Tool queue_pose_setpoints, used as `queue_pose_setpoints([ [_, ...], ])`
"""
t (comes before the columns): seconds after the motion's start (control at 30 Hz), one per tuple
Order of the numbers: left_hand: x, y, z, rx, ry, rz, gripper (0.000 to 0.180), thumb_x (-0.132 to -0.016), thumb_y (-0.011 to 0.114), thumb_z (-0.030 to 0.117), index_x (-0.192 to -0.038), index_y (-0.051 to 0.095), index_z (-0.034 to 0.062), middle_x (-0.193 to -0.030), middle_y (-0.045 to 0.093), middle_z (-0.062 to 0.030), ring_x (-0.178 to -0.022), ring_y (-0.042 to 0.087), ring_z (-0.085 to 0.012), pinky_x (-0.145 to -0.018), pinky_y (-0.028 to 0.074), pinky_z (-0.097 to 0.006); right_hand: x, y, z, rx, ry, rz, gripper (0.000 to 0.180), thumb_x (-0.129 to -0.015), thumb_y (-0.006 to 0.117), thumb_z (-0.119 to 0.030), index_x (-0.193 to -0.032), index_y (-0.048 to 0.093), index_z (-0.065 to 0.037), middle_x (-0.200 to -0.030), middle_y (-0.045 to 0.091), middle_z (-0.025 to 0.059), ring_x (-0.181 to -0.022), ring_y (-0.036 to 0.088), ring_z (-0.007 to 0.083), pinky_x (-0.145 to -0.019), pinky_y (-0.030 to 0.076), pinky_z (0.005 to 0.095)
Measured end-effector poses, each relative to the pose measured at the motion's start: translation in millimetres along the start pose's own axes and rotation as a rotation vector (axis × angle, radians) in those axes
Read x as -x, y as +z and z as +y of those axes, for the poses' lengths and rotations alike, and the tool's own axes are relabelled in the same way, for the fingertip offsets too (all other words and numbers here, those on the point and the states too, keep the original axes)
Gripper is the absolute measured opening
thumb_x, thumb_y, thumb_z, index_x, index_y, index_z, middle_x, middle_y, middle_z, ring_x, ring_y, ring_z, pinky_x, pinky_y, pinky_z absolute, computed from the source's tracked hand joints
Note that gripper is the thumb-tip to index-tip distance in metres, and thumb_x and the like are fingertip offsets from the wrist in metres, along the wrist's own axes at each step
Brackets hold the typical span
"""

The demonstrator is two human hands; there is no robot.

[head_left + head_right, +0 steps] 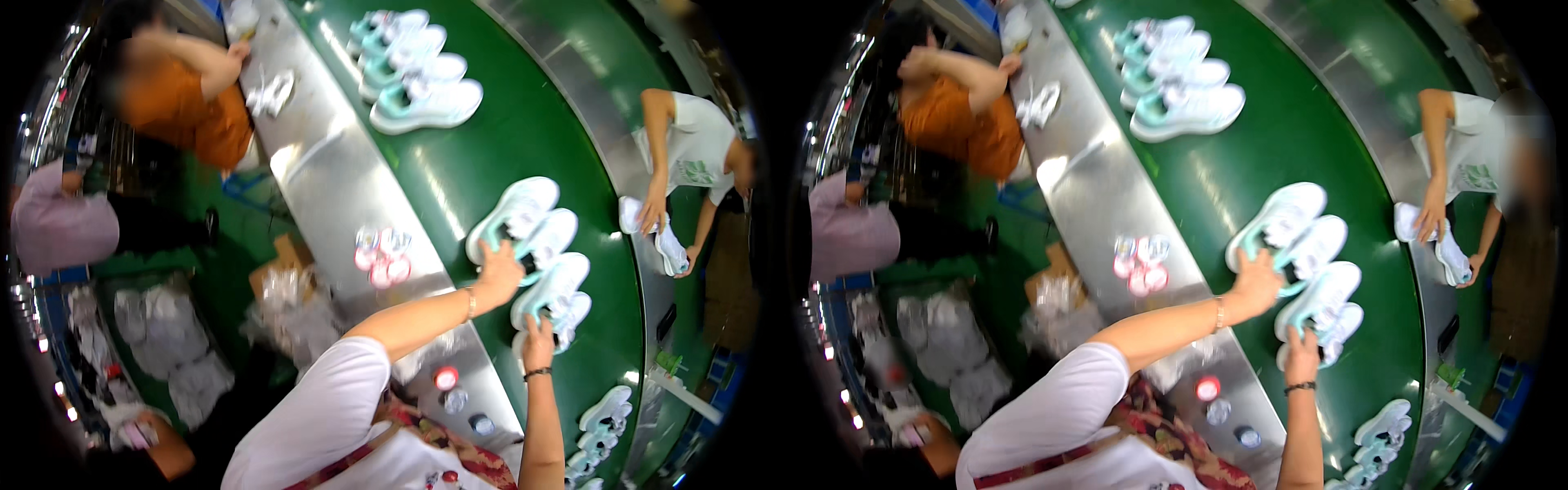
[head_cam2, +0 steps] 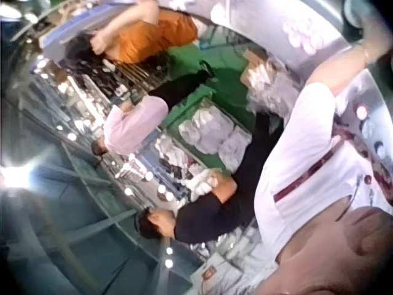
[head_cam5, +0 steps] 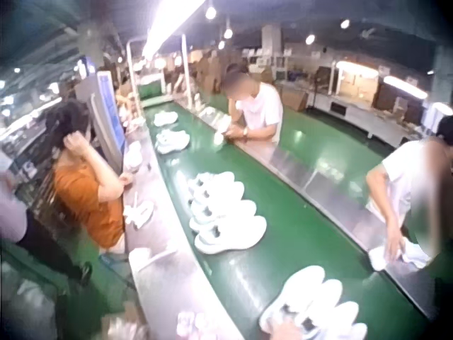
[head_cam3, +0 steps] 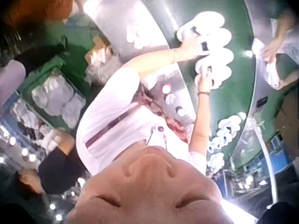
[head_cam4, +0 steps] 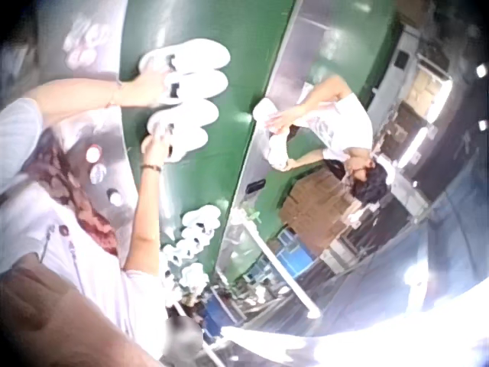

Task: The person takes labels from a box and plastic bags, and attaches them to shoes on a conveyor belt.

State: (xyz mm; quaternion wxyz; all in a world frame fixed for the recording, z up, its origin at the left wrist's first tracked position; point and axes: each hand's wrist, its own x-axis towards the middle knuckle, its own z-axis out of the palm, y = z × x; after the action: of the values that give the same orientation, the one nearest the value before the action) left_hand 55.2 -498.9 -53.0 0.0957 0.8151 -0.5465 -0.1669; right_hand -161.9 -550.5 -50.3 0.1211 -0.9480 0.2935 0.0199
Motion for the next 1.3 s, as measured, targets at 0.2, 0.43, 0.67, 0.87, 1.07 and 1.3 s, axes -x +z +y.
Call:
queue_pose_setpoints([
  [0.2,68,54,157,0.010,0.147,-0.103,0.024,-0.080,0.052,0.022,-0.095,0.067,0.0111,-0.106,0.057,-0.0127,-0.112,0.039,-0.0306,-0.085,0.023,-0.074,165,-31,113,0.105,0.191,-0.197,0.051,-0.071,0.045,0.012,-0.115,0.055,-0.011,-0.119,0.049,0.0240,-0.107,0.049,0.0396,-0.091,0.041,0.0428],
  [0.43,111,41,175,0.427,0.400,0.398,0.011,-0.070,0.054,0.014,-0.074,0.058,0.0041,-0.091,0.054,-0.0139,-0.098,0.048,-0.0287,-0.090,0.035,-0.057,160,-65,102,0.504,0.350,-0.505,0.028,-0.073,0.057,-0.003,-0.101,0.061,-0.009,-0.082,0.059,0.0156,-0.071,0.058,0.0334,-0.059,0.047,0.0433],
  [0.67,169,-23,0,0.651,-0.382,0.922,0.013,-0.074,0.057,0.002,-0.087,0.055,0.0006,-0.083,0.056,-0.0152,-0.084,0.051,-0.0326,-0.072,0.042,-0.041,-19,-47,-109,-0.482,-0.379,0.077,0.018,-0.077,0.057,0.000,-0.095,0.059,-0.001,-0.091,0.057,0.0161,-0.086,0.056,0.0327,-0.075,0.046,0.0371],
  [0.87,209,-12,-105,0.609,-0.730,0.905,0.015,-0.082,0.057,0.009,-0.093,0.054,-0.0002,-0.085,0.057,-0.0138,-0.085,0.051,-0.0311,-0.076,0.041,-0.039,-96,50,-241,-0.436,-0.385,0.031,0.033,-0.074,0.064,-0.014,-0.103,0.056,-0.001,-0.101,0.052,0.0167,-0.097,0.049,0.0338,-0.084,0.043,0.0375],
  [1.07,169,-17,-153,0.813,-0.809,0.735,0.044,-0.078,0.066,0.022,-0.109,0.053,-0.0064,-0.083,0.060,-0.0158,-0.075,0.056,-0.0289,-0.068,0.045,-0.035,-101,77,-251,-0.319,-0.262,-0.070,0.022,-0.071,0.066,-0.011,-0.082,0.053,0.002,-0.087,0.051,0.0194,-0.086,0.050,0.0350,-0.076,0.043,0.0404],
  [1.3,161,-25,-190,1.370,-0.619,0.659,0.011,-0.080,0.065,0.010,-0.085,0.062,-0.0004,-0.066,0.057,0.0015,-0.058,0.048,-0.0042,-0.049,0.037,-0.019,-94,37,-245,-0.662,-0.269,-0.197,0.011,-0.073,0.062,-0.005,-0.082,0.060,0.001,-0.082,0.054,0.0170,-0.076,0.056,0.0335,-0.071,0.047,0.0392],
])
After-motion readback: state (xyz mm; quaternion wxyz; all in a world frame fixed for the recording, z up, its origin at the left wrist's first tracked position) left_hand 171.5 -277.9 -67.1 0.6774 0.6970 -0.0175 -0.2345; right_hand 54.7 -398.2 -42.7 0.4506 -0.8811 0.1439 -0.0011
